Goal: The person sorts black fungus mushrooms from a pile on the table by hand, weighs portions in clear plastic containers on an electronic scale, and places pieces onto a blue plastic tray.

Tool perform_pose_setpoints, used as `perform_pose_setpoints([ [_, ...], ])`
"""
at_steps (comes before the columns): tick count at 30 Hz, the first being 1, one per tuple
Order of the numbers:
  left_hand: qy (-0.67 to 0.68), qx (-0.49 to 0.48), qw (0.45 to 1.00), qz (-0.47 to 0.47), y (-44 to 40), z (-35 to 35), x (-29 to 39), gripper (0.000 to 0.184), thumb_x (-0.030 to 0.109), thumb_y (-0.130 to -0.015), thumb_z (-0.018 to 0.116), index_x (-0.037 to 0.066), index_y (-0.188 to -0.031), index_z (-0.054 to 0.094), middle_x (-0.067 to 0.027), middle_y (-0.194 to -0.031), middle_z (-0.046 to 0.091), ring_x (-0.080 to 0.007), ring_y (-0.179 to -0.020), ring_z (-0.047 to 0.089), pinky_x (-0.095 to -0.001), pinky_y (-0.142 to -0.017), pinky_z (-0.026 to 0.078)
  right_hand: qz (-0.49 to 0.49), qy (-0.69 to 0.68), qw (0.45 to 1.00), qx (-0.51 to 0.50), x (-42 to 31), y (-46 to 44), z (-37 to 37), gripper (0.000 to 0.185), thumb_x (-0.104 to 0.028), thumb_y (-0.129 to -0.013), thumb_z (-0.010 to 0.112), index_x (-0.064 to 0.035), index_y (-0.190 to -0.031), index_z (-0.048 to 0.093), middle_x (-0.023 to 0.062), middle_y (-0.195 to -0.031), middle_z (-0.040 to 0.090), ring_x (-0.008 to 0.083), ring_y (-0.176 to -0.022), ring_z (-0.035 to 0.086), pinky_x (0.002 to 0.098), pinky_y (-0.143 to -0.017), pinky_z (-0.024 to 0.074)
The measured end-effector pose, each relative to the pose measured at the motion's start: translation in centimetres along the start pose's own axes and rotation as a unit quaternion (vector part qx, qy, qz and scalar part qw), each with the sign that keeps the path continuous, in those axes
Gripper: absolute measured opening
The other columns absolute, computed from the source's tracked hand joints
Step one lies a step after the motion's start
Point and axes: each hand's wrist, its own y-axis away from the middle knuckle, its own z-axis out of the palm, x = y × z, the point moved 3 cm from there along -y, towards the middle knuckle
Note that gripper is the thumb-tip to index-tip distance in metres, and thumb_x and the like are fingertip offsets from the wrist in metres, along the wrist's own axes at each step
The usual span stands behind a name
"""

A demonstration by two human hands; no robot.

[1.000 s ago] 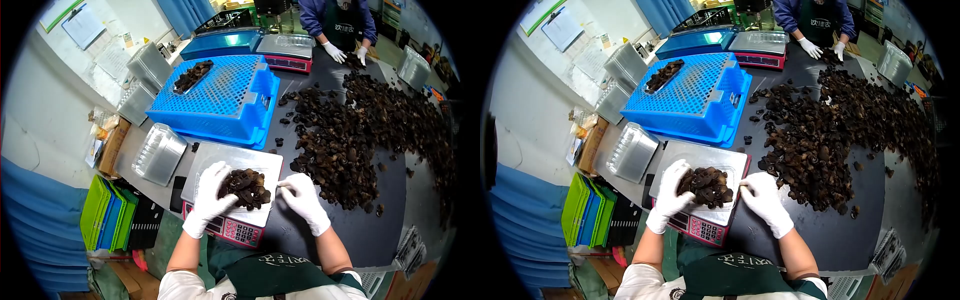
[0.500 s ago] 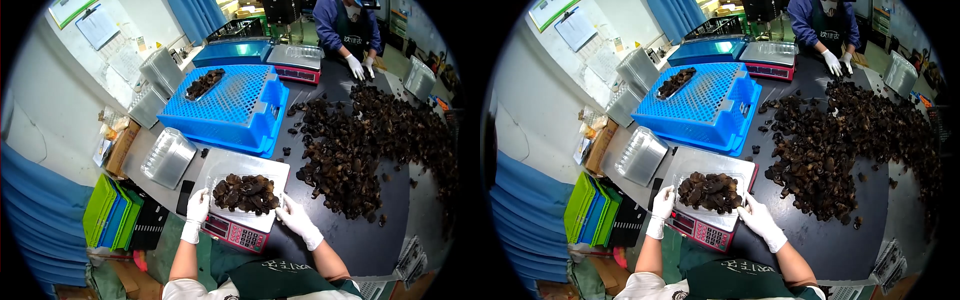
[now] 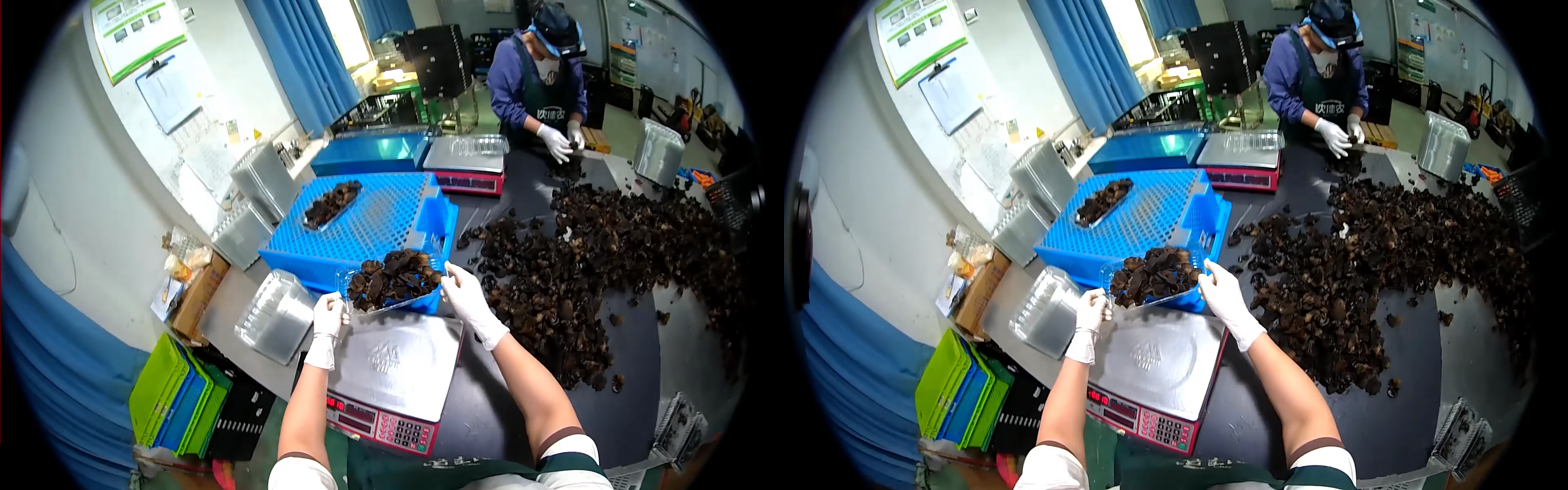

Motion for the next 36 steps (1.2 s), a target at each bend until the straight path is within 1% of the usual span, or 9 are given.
perform_pose_setpoints([
  [8,0.021,0.070,0.996,-0.050,-6.7,1.5,-0.5,0.018,0.009,-0.090,0.057,0.000,-0.105,0.056,-0.0074,-0.081,0.060,-0.0132,-0.048,0.055,-0.0261,-0.044,0.052,0.023,-0.086,0.995,0.038,1.6,-2.9,-0.1,0.062,-0.012,-0.088,0.061,0.0092,-0.139,0.035,0.0033,-0.083,0.062,0.0080,-0.074,0.056,0.0226,-0.069,0.0467],
  [16,0.122,0.079,0.987,-0.063,-14.1,2.6,-1.1,0.011,0.003,-0.085,0.057,0.002,-0.074,0.056,-0.0103,-0.075,0.057,-0.0249,-0.062,0.060,-0.0354,-0.057,0.056,0.075,-0.124,0.989,0.013,1.2,5.7,-3.8,0.029,-0.007,-0.091,0.056,0.0023,-0.119,0.059,0.0042,-0.090,0.066,0.0075,-0.074,0.058,0.0216,-0.067,0.0470],
  [19,-0.396,0.012,0.865,0.307,-26.2,-0.6,-10.3,0.010,0.006,-0.084,0.061,0.002,-0.076,0.057,-0.0132,-0.077,0.059,-0.0273,-0.067,0.062,-0.0395,-0.064,0.057,0.100,-0.113,0.988,0.024,0.0,9.0,-5.8,0.026,-0.008,-0.092,0.057,0.0009,-0.115,0.062,0.0031,-0.089,0.066,0.0069,-0.074,0.057,0.0208,-0.068,0.0469],
  [22,-0.540,-0.058,0.812,0.213,-29.2,-0.3,-11.6,0.030,0.041,-0.094,0.049,0.018,-0.107,0.065,-0.0095,-0.097,0.065,-0.0279,-0.097,0.062,-0.0400,-0.079,0.051,0.130,-0.148,0.979,0.059,-0.9,12.2,-7.2,0.024,-0.008,-0.092,0.057,0.0006,-0.113,0.063,0.0037,-0.090,0.066,0.0079,-0.077,0.059,0.0215,-0.072,0.0484],
  [24,0.024,-0.018,0.999,0.022,-22.0,1.6,-5.8,0.027,0.018,-0.091,0.054,0.010,-0.117,0.057,-0.0078,-0.090,0.060,-0.0253,-0.085,0.061,-0.0390,-0.077,0.052,0.163,-0.128,0.976,0.069,-0.9,14.1,-8.4,0.025,-0.007,-0.092,0.057,0.0011,-0.114,0.063,0.0047,-0.092,0.067,0.0091,-0.081,0.061,0.0226,-0.076,0.0497],
  [25,0.268,0.065,0.961,-0.022,-16.9,3.0,-1.4,0.032,0.006,-0.090,0.057,0.006,-0.122,0.053,-0.0070,-0.086,0.058,-0.0239,-0.079,0.061,-0.0384,-0.077,0.053,0.166,-0.105,0.978,0.077,-0.7,15.1,-9.1,0.026,-0.006,-0.090,0.058,0.0018,-0.114,0.063,0.0045,-0.091,0.068,0.0083,-0.080,0.061,0.0223,-0.075,0.0495],
  [29,-0.023,0.036,0.995,0.090,-11.4,-3.4,0.8,0.031,0.009,-0.091,0.059,0.001,-0.121,0.055,-0.0086,-0.103,0.060,-0.0171,-0.090,0.060,-0.0284,-0.077,0.051,0.182,-0.069,0.970,0.148,0.9,19.9,-12.4,0.025,-0.006,-0.088,0.059,-0.0001,-0.112,0.065,0.0022,-0.087,0.068,0.0062,-0.077,0.060,0.0189,-0.066,0.0462],
  [34,-0.584,0.135,0.762,0.244,-3.3,-13.5,0.7,0.029,0.019,-0.085,0.062,0.004,-0.110,0.062,-0.0179,-0.102,0.060,-0.0353,-0.095,0.056,-0.0429,-0.087,0.045,0.165,-0.013,0.951,0.259,2.0,26.1,-16.5,0.024,-0.001,-0.089,0.055,0.0021,-0.111,0.064,0.0051,-0.088,0.068,0.0078,-0.078,0.059,0.0217,-0.071,0.0473],
  [36,-0.614,0.112,0.724,0.292,-0.9,-15.5,1.0,0.025,0.015,-0.084,0.063,0.004,-0.106,0.062,-0.0161,-0.098,0.061,-0.0342,-0.094,0.057,-0.0435,-0.085,0.045,0.172,0.033,0.946,0.272,1.7,28.0,-17.4,0.022,-0.001,-0.089,0.055,0.0033,-0.110,0.064,0.0051,-0.087,0.067,0.0094,-0.078,0.059,0.0234,-0.073,0.0476],
])
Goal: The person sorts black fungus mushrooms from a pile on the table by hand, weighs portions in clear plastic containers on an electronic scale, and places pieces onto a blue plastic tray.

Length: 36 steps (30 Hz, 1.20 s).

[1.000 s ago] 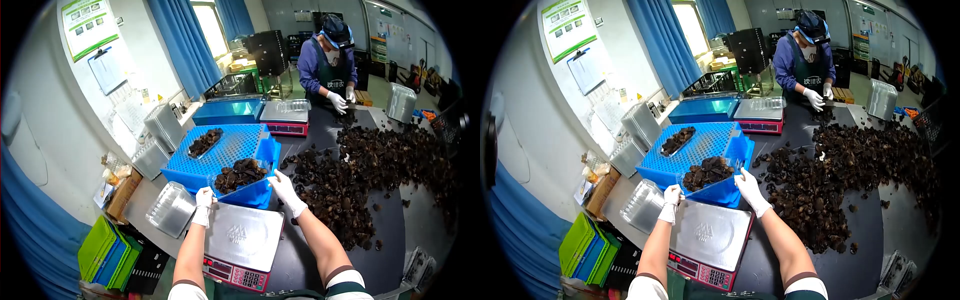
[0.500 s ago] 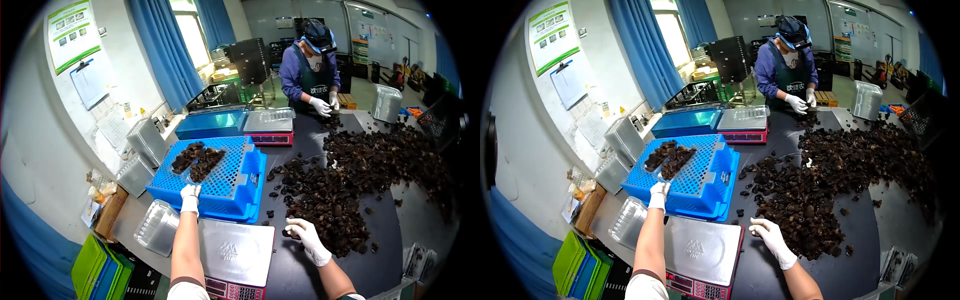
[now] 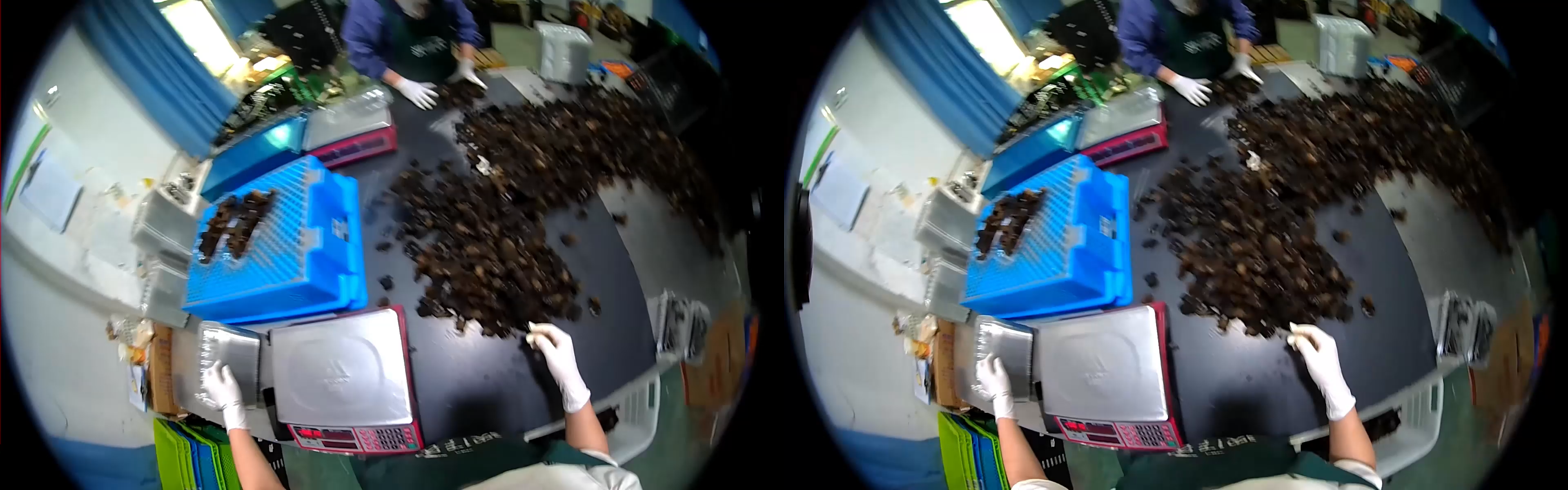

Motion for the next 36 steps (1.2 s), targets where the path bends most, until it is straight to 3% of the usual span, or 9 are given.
perform_pose_setpoints([
  [5,-0.002,-0.016,0.993,-0.118,1.2,0.3,-5.8,0.018,0.018,-0.085,0.064,0.000,-0.086,0.066,-0.0099,-0.084,0.065,-0.0235,-0.079,0.060,-0.0358,-0.077,0.047,0.018,0.032,0.999,0.015,0.8,1.8,-2.5,0.023,-0.005,-0.091,0.057,0.0027,-0.112,0.062,0.0055,-0.092,0.067,0.0111,-0.086,0.061,0.0246,-0.080,0.0479],
  [11,0.334,-0.140,0.875,-0.321,-0.3,3.0,-11.8,0.012,0.014,-0.085,0.067,0.003,-0.081,0.067,0.0051,-0.073,0.056,-0.0065,-0.062,0.044,-0.0232,-0.057,0.036,0.016,0.049,0.999,0.015,1.4,2.6,-3.1,0.025,-0.008,-0.091,0.057,0.0020,-0.113,0.062,0.0081,-0.096,0.068,0.0123,-0.090,0.062,0.0256,-0.083,0.0482],
  [15,0.252,-0.080,0.904,-0.335,-1.4,3.4,-12.1,0.018,0.016,-0.089,0.061,-0.002,-0.090,0.066,-0.0056,-0.078,0.062,-0.0170,-0.070,0.054,-0.0297,-0.066,0.044,0.008,0.072,0.997,0.015,1.3,2.6,-2.1,0.025,-0.014,-0.090,0.060,-0.0008,-0.111,0.064,0.0090,-0.097,0.068,0.0123,-0.085,0.062,0.0254,-0.081,0.0482],
  [19,0.142,0.199,0.946,-0.213,-1.5,-1.1,-3.6,0.027,0.016,-0.097,0.048,-0.006,-0.106,0.061,-0.0191,-0.099,0.064,-0.0288,-0.089,0.057,-0.0339,-0.080,0.045,-0.048,0.134,0.989,0.037,0.7,2.4,-1.7,0.022,-0.014,-0.089,0.062,-0.0018,-0.108,0.065,0.0099,-0.098,0.068,0.0142,-0.081,0.061,0.0260,-0.076,0.0488],
  [21,0.154,0.175,0.960,-0.155,0.1,-4.6,3.5,0.020,0.010,-0.097,0.047,-0.004,-0.107,0.058,-0.0172,-0.101,0.060,-0.0287,-0.089,0.055,-0.0350,-0.080,0.044,-0.078,0.142,0.986,0.050,0.6,2.2,-2.0,0.021,-0.012,-0.089,0.061,-0.0027,-0.107,0.065,0.0099,-0.097,0.067,0.0158,-0.080,0.062,0.0267,-0.075,0.0493],
  [25,0.225,0.034,0.950,0.214,6.4,-8.8,14.4,0.005,0.000,-0.088,0.055,0.001,-0.092,0.057,-0.0127,-0.084,0.052,-0.0299,-0.080,0.053,-0.0403,-0.076,0.043,-0.091,0.147,0.982,0.082,1.0,0.7,-2.4,0.021,-0.010,-0.087,0.061,-0.0057,-0.107,0.066,0.0099,-0.096,0.065,0.0207,-0.086,0.062,0.0299,-0.079,0.0495],
  [27,0.191,-0.109,0.936,0.276,9.2,-8.9,15.2,0.011,0.000,-0.082,0.060,0.004,-0.093,0.059,-0.0132,-0.087,0.053,-0.0314,-0.083,0.052,-0.0416,-0.076,0.043,-0.248,0.276,0.920,0.126,-0.2,-0.9,-2.4,0.022,-0.007,-0.083,0.062,-0.0065,-0.104,0.067,0.0098,-0.100,0.065,0.0253,-0.093,0.060,0.0346,-0.085,0.0481],
  [33,0.241,-0.206,0.933,0.169,10.9,-12.5,18.7,0.040,0.006,-0.080,0.063,0.003,-0.118,0.051,-0.0187,-0.117,0.047,-0.0350,-0.112,0.047,-0.0429,-0.098,0.038,-0.242,0.444,0.843,0.182,-0.8,-7.6,-1.9,0.043,-0.031,-0.082,0.065,-0.0151,-0.122,0.061,0.0149,-0.128,0.054,0.0373,-0.122,0.043,0.0531,-0.102,0.0326],
  [36,0.305,-0.170,0.921,0.172,11.6,-13.9,24.2,0.043,0.002,-0.071,0.065,0.004,-0.112,0.055,-0.0186,-0.112,0.049,-0.0343,-0.107,0.050,-0.0428,-0.095,0.041,-0.200,0.496,0.843,0.059,0.8,-7.3,0.6,0.059,-0.048,-0.080,0.062,-0.0187,-0.131,0.053,0.0163,-0.142,0.040,0.0411,-0.134,0.029,0.0624,-0.109,0.0164],
])
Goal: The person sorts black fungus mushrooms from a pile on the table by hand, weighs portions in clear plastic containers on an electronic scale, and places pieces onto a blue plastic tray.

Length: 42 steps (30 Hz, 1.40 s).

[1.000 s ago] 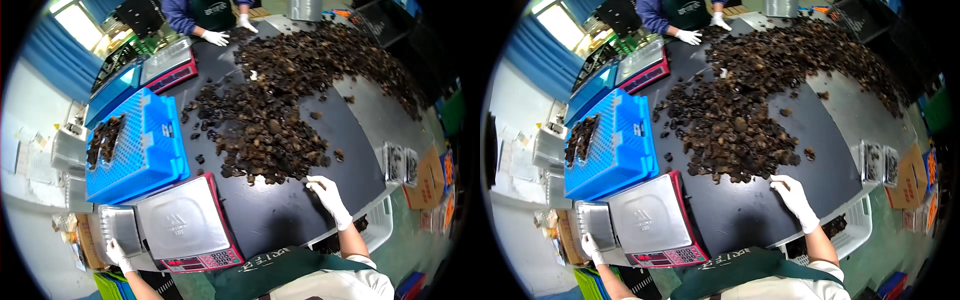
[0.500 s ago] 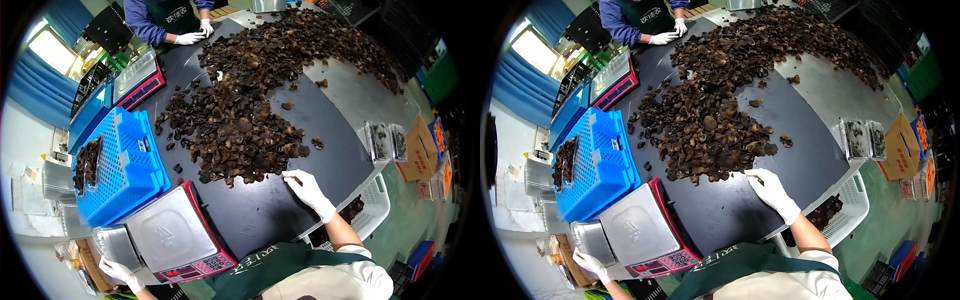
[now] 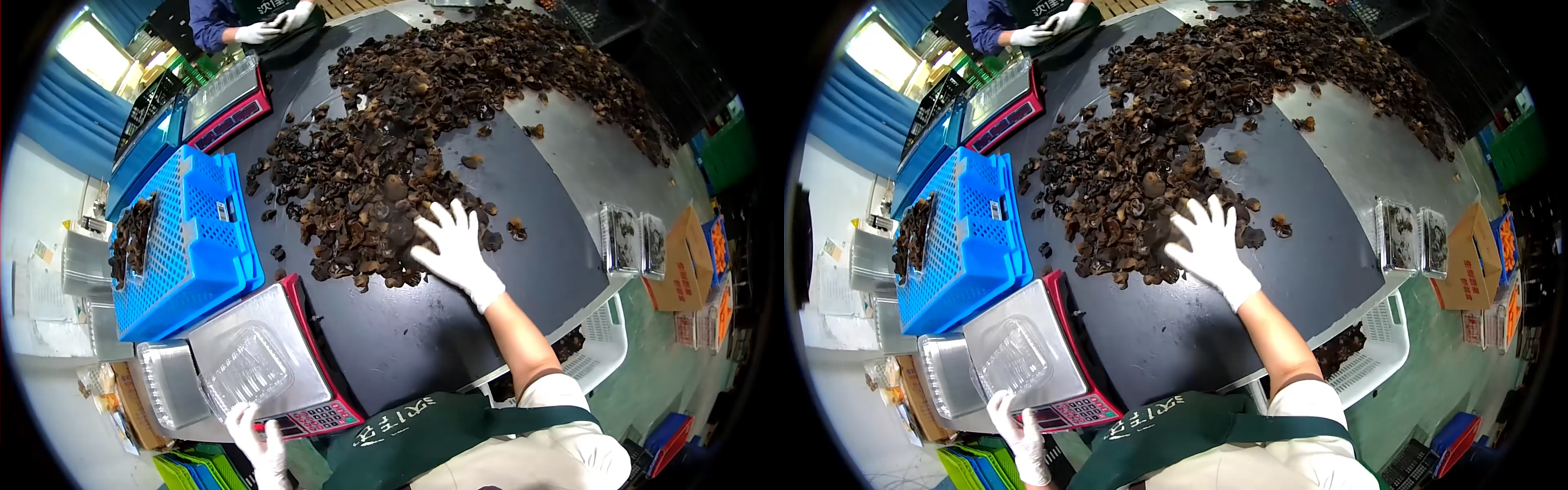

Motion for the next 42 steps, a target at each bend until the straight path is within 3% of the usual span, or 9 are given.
perform_pose_setpoints([
  [7,0.133,-0.139,0.980,0.051,-4.6,12.1,9.8,0.046,0.010,-0.073,0.073,0.009,-0.117,0.060,-0.0190,-0.128,0.049,-0.0372,-0.119,0.046,-0.0457,-0.100,0.038,-0.193,-0.042,0.978,-0.064,-5.0,8.4,-1.4,0.049,-0.029,-0.068,0.073,-0.0123,-0.113,0.062,0.0082,-0.123,0.053,0.0354,-0.124,0.041,0.0604,-0.104,0.0277],
  [12,0.073,-0.163,0.982,0.061,-8.3,21.2,11.8,0.063,0.029,-0.077,0.072,0.018,-0.135,0.050,-0.0215,-0.146,0.032,-0.0470,-0.133,0.026,-0.0567,-0.107,0.025,-0.185,-0.085,0.977,-0.069,-4.1,11.9,-2.1,0.037,-0.024,-0.072,0.070,-0.0192,-0.108,0.066,0.0005,-0.119,0.057,0.0320,-0.120,0.045,0.0519,-0.102,0.0342],
  [16,0.001,-0.243,0.966,0.087,-9.3,24.4,12.6,0.066,0.039,-0.076,0.070,0.024,-0.137,0.050,-0.0234,-0.150,0.022,-0.0504,-0.135,0.021,-0.0674,-0.103,0.023,-0.036,-0.112,0.992,0.042,-1.4,9.9,-4.5,0.035,-0.015,-0.070,0.068,-0.0113,-0.105,0.067,0.0077,-0.115,0.063,0.0309,-0.110,0.053,0.0427,-0.095,0.0404],
  [19,0.011,-0.282,0.940,0.192,-7.2,25.2,13.0,0.050,0.039,-0.078,0.067,0.023,-0.125,0.060,-0.0176,-0.148,0.031,-0.0499,-0.134,0.022,-0.0668,-0.103,0.023,0.024,0.050,0.997,0.049,-0.4,9.5,-3.9,0.054,-0.029,-0.076,0.068,-0.0142,-0.126,0.058,0.0094,-0.135,0.051,0.0432,-0.125,0.038,0.0605,-0.104,0.0264],
  [21,0.028,-0.288,0.936,0.199,-6.2,24.1,12.9,0.039,0.036,-0.079,0.066,0.022,-0.116,0.067,-0.0146,-0.145,0.038,-0.0485,-0.134,0.024,-0.0653,-0.105,0.022,0.001,0.020,1.000,-0.021,-0.9,10.0,-3.2,0.060,-0.036,-0.075,0.068,-0.0155,-0.130,0.054,0.0099,-0.139,0.048,0.0453,-0.132,0.030,0.0668,-0.105,0.0189],
  [29,0.050,-0.256,0.956,0.135,-1.7,18.9,9.7,0.020,0.021,-0.074,0.070,0.017,-0.094,0.071,-0.0128,-0.135,0.049,-0.0499,-0.131,0.029,-0.0626,-0.106,0.023,-0.170,-0.138,0.969,-0.118,-4.5,16.9,-2.1,0.036,-0.031,-0.075,0.068,-0.0195,-0.110,0.064,0.0039,-0.127,0.053,0.0368,-0.124,0.039,0.0559,-0.105,0.0278],
  [32,0.129,-0.202,0.970,0.045,-0.2,17.4,8.9,0.022,0.008,-0.071,0.071,0.013,-0.092,0.067,-0.0151,-0.134,0.049,-0.0447,-0.129,0.036,-0.0514,-0.106,0.030,-0.120,-0.184,0.975,-0.026,-3.0,16.1,-3.2,0.018,-0.019,-0.071,0.070,-0.0152,-0.088,0.068,0.0025,-0.110,0.061,0.0323,-0.114,0.047,0.0511,-0.097,0.0368],
  [37,0.153,-0.167,0.974,-0.015,0.4,17.2,7.8,0.024,0.005,-0.073,0.070,0.006,-0.097,0.064,-0.0170,-0.127,0.048,-0.0342,-0.123,0.044,-0.0421,-0.105,0.034,-0.007,-0.192,0.978,0.075,-0.5,13.0,-4.3,0.020,0.003,-0.069,0.069,-0.0101,-0.084,0.066,0.0051,-0.091,0.066,0.0259,-0.085,0.062,0.0346,-0.079,0.0481],
  [42,0.172,-0.211,0.961,-0.048,0.5,18.5,7.8,0.038,0.010,-0.077,0.068,0.009,-0.114,0.061,-0.0190,-0.130,0.045,-0.0359,-0.122,0.044,-0.0430,-0.104,0.036,-0.062,-0.234,0.969,0.047,-3.8,9.7,-2.2,0.015,-0.005,-0.078,0.066,-0.0077,-0.093,0.065,0.0080,-0.091,0.066,0.0278,-0.080,0.063,0.0354,-0.072,0.0499],
])
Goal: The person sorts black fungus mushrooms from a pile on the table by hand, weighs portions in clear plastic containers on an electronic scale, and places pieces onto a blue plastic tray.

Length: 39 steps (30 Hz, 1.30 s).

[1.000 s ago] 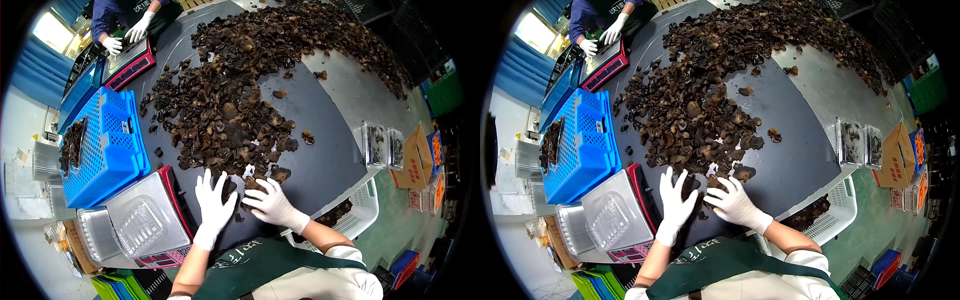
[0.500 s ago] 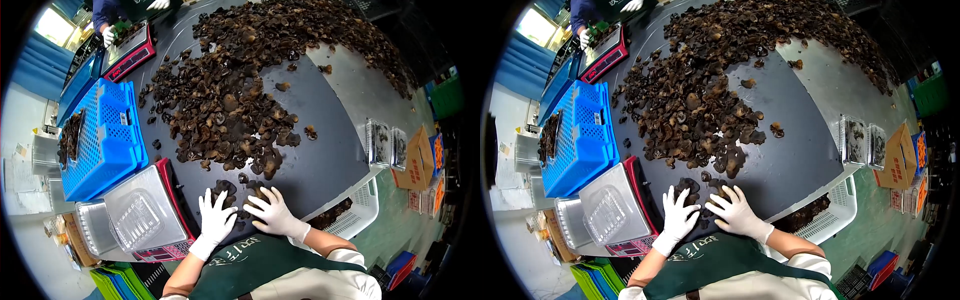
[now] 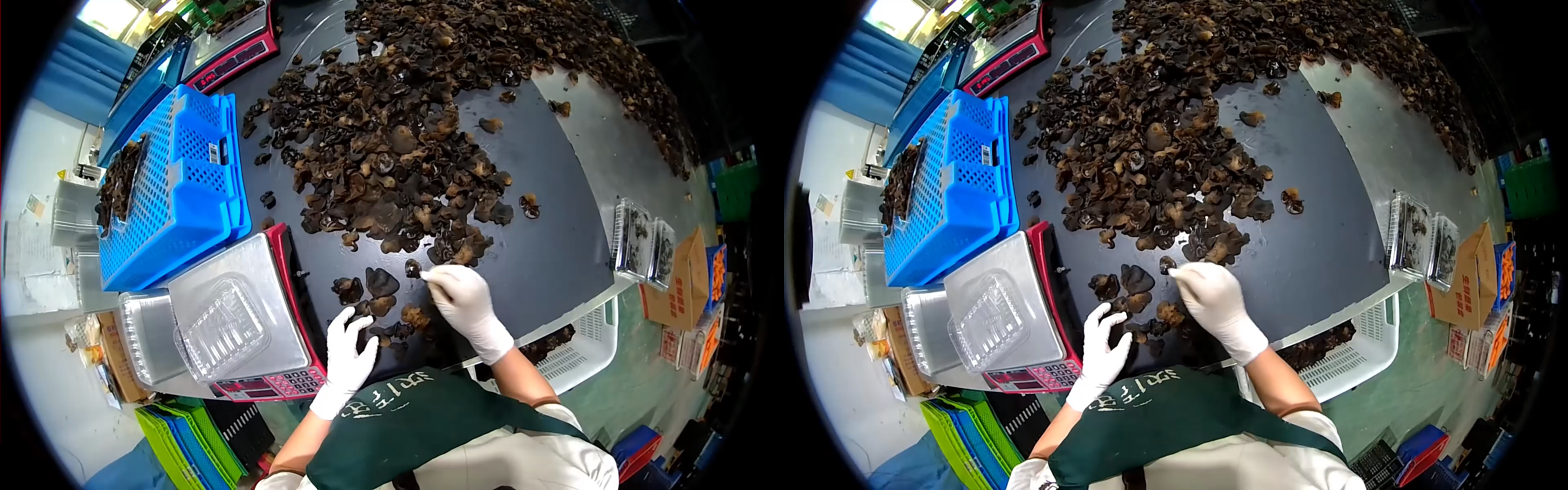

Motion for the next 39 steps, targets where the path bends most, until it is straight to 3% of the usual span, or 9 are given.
perform_pose_setpoints([
  [7,0.016,0.015,1.000,-0.005,0.2,-0.3,-0.6,0.038,0.009,-0.078,0.068,0.007,-0.114,0.059,-0.0193,-0.130,0.045,-0.0357,-0.122,0.044,-0.0427,-0.104,0.036,-0.075,0.040,0.995,-0.059,0.9,-2.2,4.6,0.020,0.001,-0.075,0.058,-0.0053,-0.093,0.064,0.0107,-0.089,0.065,0.0281,-0.086,0.063,0.0367,-0.076,0.0518],
  [9,0.011,0.015,1.000,-0.006,0.1,-0.5,-0.4,0.038,0.009,-0.078,0.068,0.007,-0.114,0.059,-0.0192,-0.131,0.045,-0.0356,-0.122,0.044,-0.0425,-0.104,0.036,-0.010,-0.093,0.992,-0.083,1.5,-2.5,2.5,0.019,0.002,-0.076,0.058,-0.0045,-0.092,0.066,0.0126,-0.093,0.067,0.0284,-0.086,0.064,0.0342,-0.077,0.0528],
  [14,-0.013,0.030,0.999,-0.003,-0.3,-0.7,0.2,0.037,0.009,-0.077,0.069,0.007,-0.112,0.060,-0.0172,-0.124,0.050,-0.0338,-0.116,0.049,-0.0414,-0.100,0.039,0.184,-0.115,0.835,-0.506,0.5,-0.7,-7.8,0.024,-0.022,-0.078,0.059,-0.0005,-0.082,0.071,0.0124,-0.086,0.071,0.0248,-0.081,0.069,0.0335,-0.076,0.0535],
  [21,-0.059,-0.047,0.977,0.197,-2.1,0.8,3.6,0.042,0.019,-0.075,0.072,0.005,-0.113,0.060,-0.0099,-0.095,0.060,-0.0285,-0.088,0.055,-0.0390,-0.079,0.043,0.067,-0.012,0.954,-0.292,-1.6,2.2,-2.2,0.027,-0.020,-0.081,0.061,-0.0078,-0.105,0.065,0.0108,-0.093,0.065,0.0291,-0.083,0.064,0.0390,-0.068,0.0530],
  [27,-0.100,-0.028,0.976,0.191,-2.5,2.3,2.5,0.023,0.012,-0.074,0.071,0.007,-0.095,0.065,-0.0076,-0.088,0.064,-0.0263,-0.081,0.059,-0.0364,-0.072,0.047,0.023,0.025,0.972,-0.234,-1.2,2.9,3.4,0.026,-0.007,-0.080,0.057,-0.0071,-0.104,0.064,0.0102,-0.088,0.062,0.0251,-0.078,0.064,0.0365,-0.068,0.0532],
  [32,0.169,-0.023,0.982,-0.087,-2.8,1.5,2.2,0.016,0.008,-0.081,0.069,0.003,-0.096,0.068,-0.0021,-0.075,0.062,-0.0067,-0.057,0.047,-0.0239,-0.056,0.043,0.263,-0.271,0.874,-0.307,0.6,0.9,-7.6,0.032,-0.007,-0.078,0.056,-0.0018,-0.108,0.066,0.0114,-0.097,0.069,0.0167,-0.084,0.063,0.0299,-0.079,0.0502],
  [34,0.226,-0.052,0.970,-0.069,-2.9,2.0,5.4,0.015,0.006,-0.082,0.068,0.001,-0.096,0.067,-0.0025,-0.078,0.064,-0.0055,-0.065,0.054,-0.0212,-0.061,0.045,0.206,-0.285,0.837,-0.419,2.1,2.3,-11.9,0.027,-0.012,-0.078,0.067,-0.0009,-0.102,0.069,0.0124,-0.092,0.070,0.0179,-0.081,0.064,0.0302,-0.075,0.0505],
  [37,0.320,-0.447,0.834,0.045,-1.2,3.9,11.0,0.035,0.011,-0.087,0.063,0.003,-0.120,0.060,-0.0097,-0.112,0.065,-0.0164,-0.095,0.063,-0.0281,-0.081,0.051,0.184,-0.267,0.835,-0.445,2.1,2.6,-15.7,0.023,-0.019,-0.079,0.074,-0.0013,-0.094,0.072,0.0125,-0.093,0.070,0.0236,-0.084,0.067,0.0324,-0.075,0.0520],
  [39,0.337,-0.384,0.842,0.174,-0.9,4.0,12.3,0.033,0.010,-0.085,0.063,0.002,-0.117,0.060,-0.0117,-0.112,0.064,-0.0252,-0.101,0.062,-0.0335,-0.086,0.049,0.211,-0.223,0.850,-0.429,2.1,2.6,-15.8,0.026,-0.022,-0.079,0.074,-0.0018,-0.095,0.072,0.0109,-0.087,0.070,0.0210,-0.079,0.066,0.0309,-0.072,0.0511],
])
